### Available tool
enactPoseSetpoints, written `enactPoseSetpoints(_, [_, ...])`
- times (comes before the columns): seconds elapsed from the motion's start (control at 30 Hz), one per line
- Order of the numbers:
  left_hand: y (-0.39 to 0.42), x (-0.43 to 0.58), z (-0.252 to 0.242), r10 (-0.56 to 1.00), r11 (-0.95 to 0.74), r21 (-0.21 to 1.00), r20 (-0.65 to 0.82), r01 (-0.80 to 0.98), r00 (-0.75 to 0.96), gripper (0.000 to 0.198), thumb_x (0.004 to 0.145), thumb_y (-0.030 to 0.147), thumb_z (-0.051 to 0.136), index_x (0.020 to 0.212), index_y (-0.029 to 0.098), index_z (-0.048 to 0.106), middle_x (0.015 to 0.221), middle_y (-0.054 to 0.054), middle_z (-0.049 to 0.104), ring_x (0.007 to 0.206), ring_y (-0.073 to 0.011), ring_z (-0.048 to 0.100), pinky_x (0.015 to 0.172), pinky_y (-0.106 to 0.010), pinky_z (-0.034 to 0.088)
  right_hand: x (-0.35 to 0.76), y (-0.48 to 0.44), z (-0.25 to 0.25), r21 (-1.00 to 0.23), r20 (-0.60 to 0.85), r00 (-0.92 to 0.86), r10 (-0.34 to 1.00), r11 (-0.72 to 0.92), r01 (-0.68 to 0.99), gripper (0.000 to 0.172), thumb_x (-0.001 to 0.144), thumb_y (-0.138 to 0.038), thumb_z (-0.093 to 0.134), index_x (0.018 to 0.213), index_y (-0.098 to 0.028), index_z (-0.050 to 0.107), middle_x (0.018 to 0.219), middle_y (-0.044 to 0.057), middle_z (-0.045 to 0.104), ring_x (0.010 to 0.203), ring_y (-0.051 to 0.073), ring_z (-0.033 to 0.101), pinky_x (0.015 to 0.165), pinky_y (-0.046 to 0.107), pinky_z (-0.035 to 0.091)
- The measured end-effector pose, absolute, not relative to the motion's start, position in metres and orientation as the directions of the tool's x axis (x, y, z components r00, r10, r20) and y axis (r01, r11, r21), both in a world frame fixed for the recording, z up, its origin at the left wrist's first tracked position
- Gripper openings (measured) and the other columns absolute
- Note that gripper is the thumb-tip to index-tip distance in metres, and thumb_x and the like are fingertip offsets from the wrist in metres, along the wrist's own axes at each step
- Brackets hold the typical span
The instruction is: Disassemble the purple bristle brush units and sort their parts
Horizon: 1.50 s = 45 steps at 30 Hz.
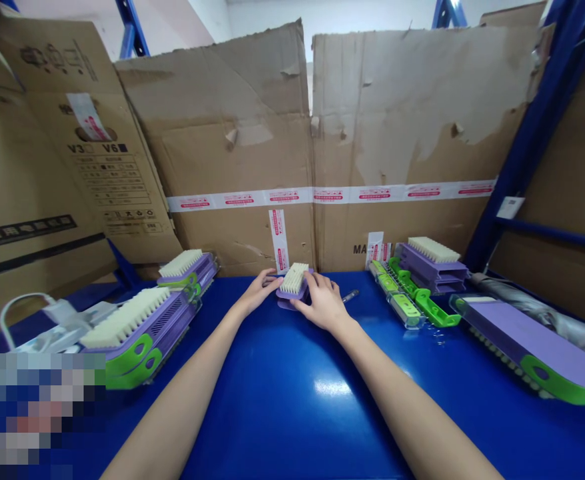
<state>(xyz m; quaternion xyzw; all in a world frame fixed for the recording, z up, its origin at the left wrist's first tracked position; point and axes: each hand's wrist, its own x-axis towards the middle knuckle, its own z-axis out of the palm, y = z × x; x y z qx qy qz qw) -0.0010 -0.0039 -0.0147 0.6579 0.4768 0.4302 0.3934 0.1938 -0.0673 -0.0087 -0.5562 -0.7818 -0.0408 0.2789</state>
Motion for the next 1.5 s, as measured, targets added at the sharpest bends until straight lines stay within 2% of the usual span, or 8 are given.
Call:
enactPoseSetpoints(0.37, [-0.009, -0.010, -0.001, 0.969, -0.104, 0.992, 0.085, 0.070, 0.231, 0.067, 0.079, 0.063, 0.045, 0.120, 0.010, 0.053, 0.070, -0.008, 0.070, 0.076, -0.0233, 0.067, 0.086, -0.040, 0.044, 0.180, -0.066, 0.002, -0.042, 0.490, -0.253, 0.834, 0.312, 0.949, 0.044, 0.085, -0.022, 0.046, 0.128, -0.012, 0.047, 0.102, 0.015, 0.065, 0.094, 0.024, 0.059, 0.084, 0.033, 0.040])
enactPoseSetpoints(0.47, [-0.008, -0.010, -0.002, 0.969, -0.176, 0.978, 0.152, 0.109, 0.196, 0.063, 0.076, 0.061, 0.053, 0.121, 0.018, 0.053, 0.106, -0.011, 0.067, 0.105, -0.0251, 0.059, 0.097, -0.040, 0.036, 0.183, -0.065, 0.008, -0.293, 0.610, -0.107, 0.785, 0.348, 0.890, 0.040, 0.087, -0.031, 0.046, 0.125, -0.017, 0.051, 0.098, 0.011, 0.068, 0.088, 0.022, 0.062, 0.082, 0.032, 0.043])
enactPoseSetpoints(0.6, [-0.013, -0.009, 0.002, 0.865, -0.230, 0.972, 0.229, -0.053, 0.446, 0.075, 0.066, 0.058, 0.067, 0.130, 0.026, 0.046, 0.141, -0.007, 0.042, 0.130, -0.0250, 0.036, 0.105, -0.036, 0.027, 0.189, -0.062, 0.016, -0.695, 0.593, 0.083, 0.801, 0.458, 0.554, 0.038, 0.079, -0.040, 0.057, 0.111, -0.019, 0.061, 0.096, 0.006, 0.070, 0.085, 0.019, 0.064, 0.076, 0.029, 0.047])
enactPoseSetpoints(0.77, [-0.019, -0.003, 0.011, 0.823, -0.147, 0.985, 0.074, 0.086, 0.564, 0.077, 0.057, 0.043, 0.078, 0.126, 0.020, 0.052, 0.127, -0.009, 0.057, 0.117, -0.0267, 0.051, 0.097, -0.035, 0.038, 0.198, -0.060, 0.024, -0.950, 0.304, 0.146, 0.941, 0.288, 0.121, 0.045, 0.076, -0.048, 0.058, 0.105, -0.014, 0.063, 0.087, 0.009, 0.070, 0.074, 0.020, 0.066, 0.066, 0.030, 0.050])
enactPoseSetpoints(0.93, [-0.020, 0.006, 0.012, 0.905, -0.107, 0.962, -0.011, 0.252, 0.426, 0.062, 0.066, 0.049, 0.070, 0.117, 0.016, 0.060, 0.114, -0.009, 0.065, 0.106, -0.0262, 0.058, 0.092, -0.035, 0.043, 0.195, -0.063, 0.021, -0.996, 0.033, 0.090, 0.995, 0.040, -0.084, 0.053, 0.086, -0.053, 0.041, 0.119, -0.013, 0.050, 0.081, 0.011, 0.069, 0.071, 0.019, 0.066, 0.063, 0.030, 0.052])
enactPoseSetpoints(1.1, [-0.019, 0.009, 0.008, 0.875, -0.105, 0.963, -0.029, 0.249, 0.483, 0.065, 0.068, 0.052, 0.067, 0.120, 0.014, 0.057, 0.119, -0.011, 0.062, 0.108, -0.0263, 0.058, 0.093, -0.035, 0.044, 0.182, -0.058, 0.011, -0.995, 0.096, 0.112, 0.989, 0.095, 0.011, 0.060, 0.080, -0.027, 0.056, 0.134, -0.012, 0.035, 0.091, 0.009, 0.068, 0.078, 0.017, 0.065, 0.067, 0.028, 0.052])
enactPoseSetpoints(1.33, [-0.014, 0.007, 0.002, 0.924, -0.100, 0.973, 0.013, 0.207, 0.383, 0.089, 0.067, 0.048, 0.070, 0.142, 0.027, 0.026, 0.143, -0.007, 0.039, 0.125, -0.0232, 0.044, 0.102, -0.033, 0.035, 0.183, -0.043, -0.009, -0.951, 0.152, 0.159, 0.976, 0.100, 0.294, 0.057, 0.079, -0.030, 0.053, 0.133, -0.016, 0.040, 0.097, 0.007, 0.068, 0.089, 0.018, 0.064, 0.081, 0.033, 0.050])
enactPoseSetpoints(1.5, [-0.004, 0.006, -0.006, 0.923, -0.142, 0.989, 0.115, 0.045, 0.368, 0.061, 0.080, 0.059, 0.049, 0.130, 0.025, 0.045, 0.136, -0.006, 0.047, 0.123, -0.0218, 0.045, 0.100, -0.031, 0.036, 0.197, -0.056, 0.002, -0.801, 0.315, 0.136, 0.939, 0.186, 0.570, 0.054, 0.081, -0.031, 0.049, 0.131, -0.013, 0.043, 0.110, 0.012, 0.064, 0.097, 0.019, 0.061, 0.087, 0.033, 0.046])
